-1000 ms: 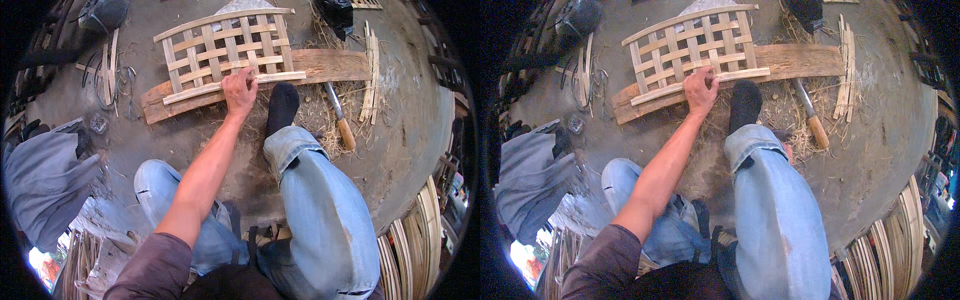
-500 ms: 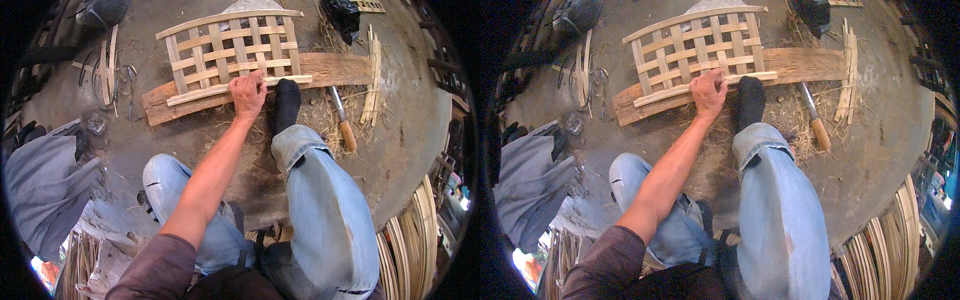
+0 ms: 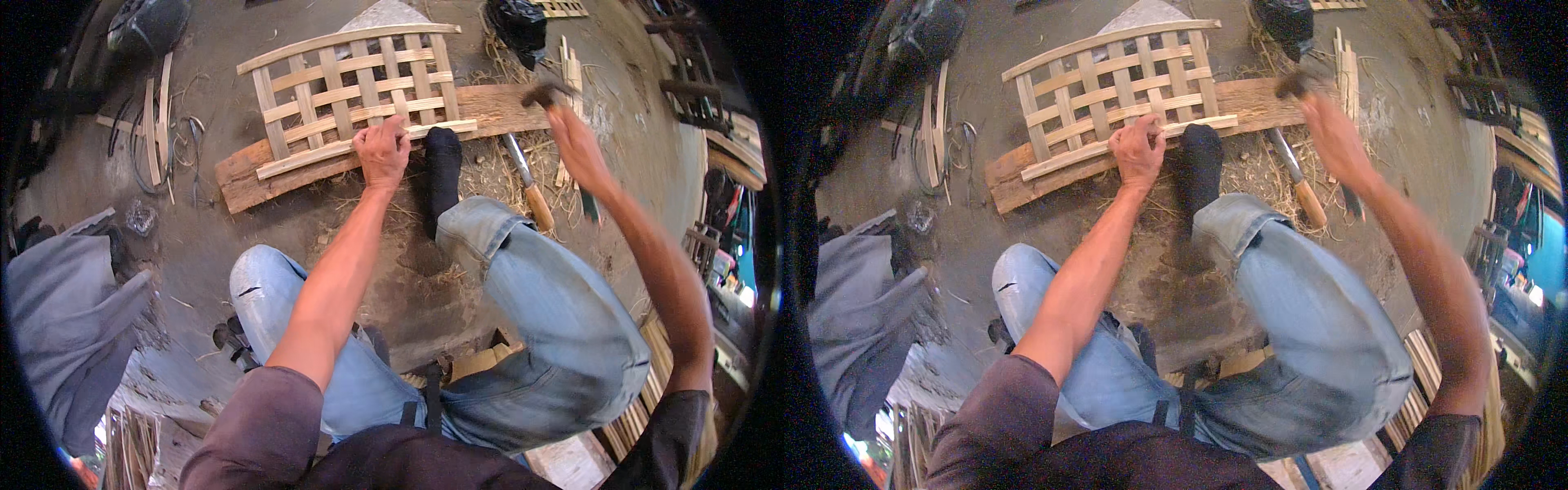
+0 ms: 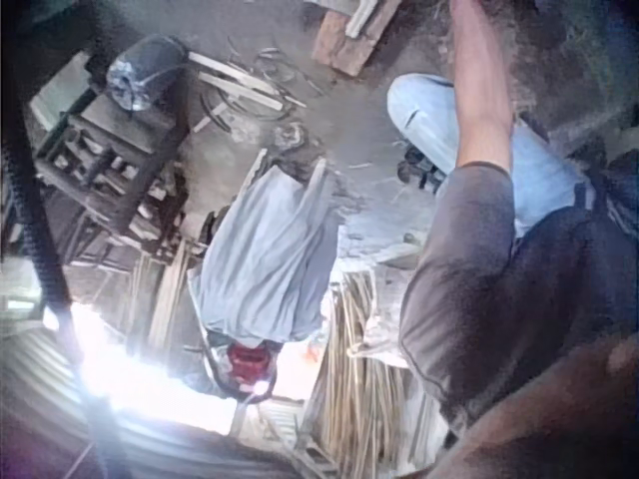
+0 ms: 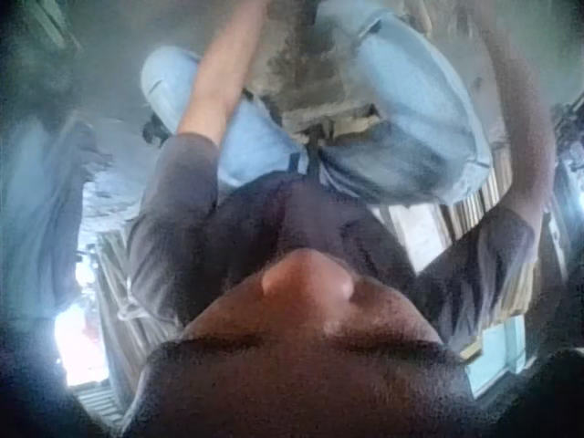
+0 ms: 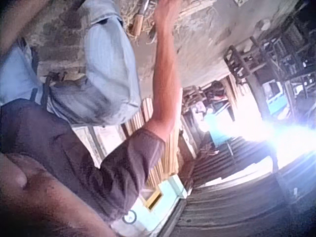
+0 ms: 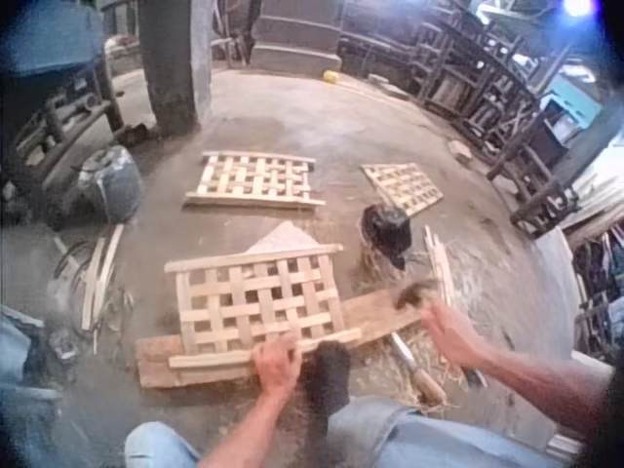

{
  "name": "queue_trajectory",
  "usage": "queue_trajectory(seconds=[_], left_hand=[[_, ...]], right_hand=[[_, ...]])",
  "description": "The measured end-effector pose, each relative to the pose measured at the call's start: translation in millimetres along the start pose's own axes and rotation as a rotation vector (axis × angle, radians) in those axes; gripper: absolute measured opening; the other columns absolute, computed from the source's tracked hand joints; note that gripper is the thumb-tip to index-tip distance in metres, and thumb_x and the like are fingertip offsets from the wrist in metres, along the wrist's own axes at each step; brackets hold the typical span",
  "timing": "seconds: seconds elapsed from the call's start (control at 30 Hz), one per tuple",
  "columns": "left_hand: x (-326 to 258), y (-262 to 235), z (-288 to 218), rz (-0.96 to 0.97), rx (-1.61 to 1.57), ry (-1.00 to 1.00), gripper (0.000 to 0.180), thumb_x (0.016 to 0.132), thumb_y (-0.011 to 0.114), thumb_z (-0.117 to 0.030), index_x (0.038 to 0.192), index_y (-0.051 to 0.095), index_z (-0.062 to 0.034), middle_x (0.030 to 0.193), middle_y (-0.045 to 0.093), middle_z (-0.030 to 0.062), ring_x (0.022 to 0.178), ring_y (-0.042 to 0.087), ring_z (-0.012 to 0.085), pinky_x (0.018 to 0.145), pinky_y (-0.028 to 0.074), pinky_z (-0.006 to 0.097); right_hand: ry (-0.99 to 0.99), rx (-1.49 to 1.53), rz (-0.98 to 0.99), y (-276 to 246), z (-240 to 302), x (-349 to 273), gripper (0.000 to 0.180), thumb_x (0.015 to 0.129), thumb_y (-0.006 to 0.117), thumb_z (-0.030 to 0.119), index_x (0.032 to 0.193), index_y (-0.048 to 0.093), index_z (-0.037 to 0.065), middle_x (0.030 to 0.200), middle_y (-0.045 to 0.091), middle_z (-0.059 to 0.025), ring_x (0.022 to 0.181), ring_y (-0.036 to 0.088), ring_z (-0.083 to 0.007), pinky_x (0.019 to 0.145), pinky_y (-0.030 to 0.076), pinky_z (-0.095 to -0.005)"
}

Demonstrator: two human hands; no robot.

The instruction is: The person assembles a wooden lattice panel by inserting thin wooden strips into a frame and securing them with a hammer. They repeatedly position and tap the strips into place, then add a final border strip along the edge.

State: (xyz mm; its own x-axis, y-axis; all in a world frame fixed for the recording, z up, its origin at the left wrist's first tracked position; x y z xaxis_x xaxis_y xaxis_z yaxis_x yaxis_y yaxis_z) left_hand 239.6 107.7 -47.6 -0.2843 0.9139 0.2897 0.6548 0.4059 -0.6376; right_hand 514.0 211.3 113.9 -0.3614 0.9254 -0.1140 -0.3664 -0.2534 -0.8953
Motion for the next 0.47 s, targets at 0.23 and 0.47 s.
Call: queue_trajectory(seconds=[0.23,0.47], left_hand=[[-4.0,11.0,-8.6,0.025,-0.017,-0.004,0.044,0.076,0.075,-0.013,0.116,0.057,-0.0181,0.086,0.067,-0.0023,0.090,0.062,0.0207,0.091,0.038,0.041],[-4.3,9.2,3.6,0.030,-0.047,0.028,0.057,0.074,0.077,-0.014,0.125,0.051,-0.0188,0.090,0.066,-0.0017,0.096,0.061,0.0202,0.092,0.038,0.043]], right_hand=[[0.171,0.130,-0.432,64.3,78.0,46.4,0.034,0.103,0.043,0.030,0.105,0.053,-0.002,0.099,0.062,-0.0299,0.092,0.059,-0.0506,0.075,0.048,-0.0540],[0.301,0.366,-0.384,178.4,91.5,-48.6,0.016,0.098,0.053,0.016,0.105,0.052,0.002,0.091,0.063,-0.0287,0.088,0.061,-0.0486,0.070,0.046,-0.0549]])
Point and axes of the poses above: each hand's wrist, its own x-axis towards the middle knuckle, its own y-axis out of the palm, z = x × y, the point moved 10 cm from there along x, towards the middle knuckle
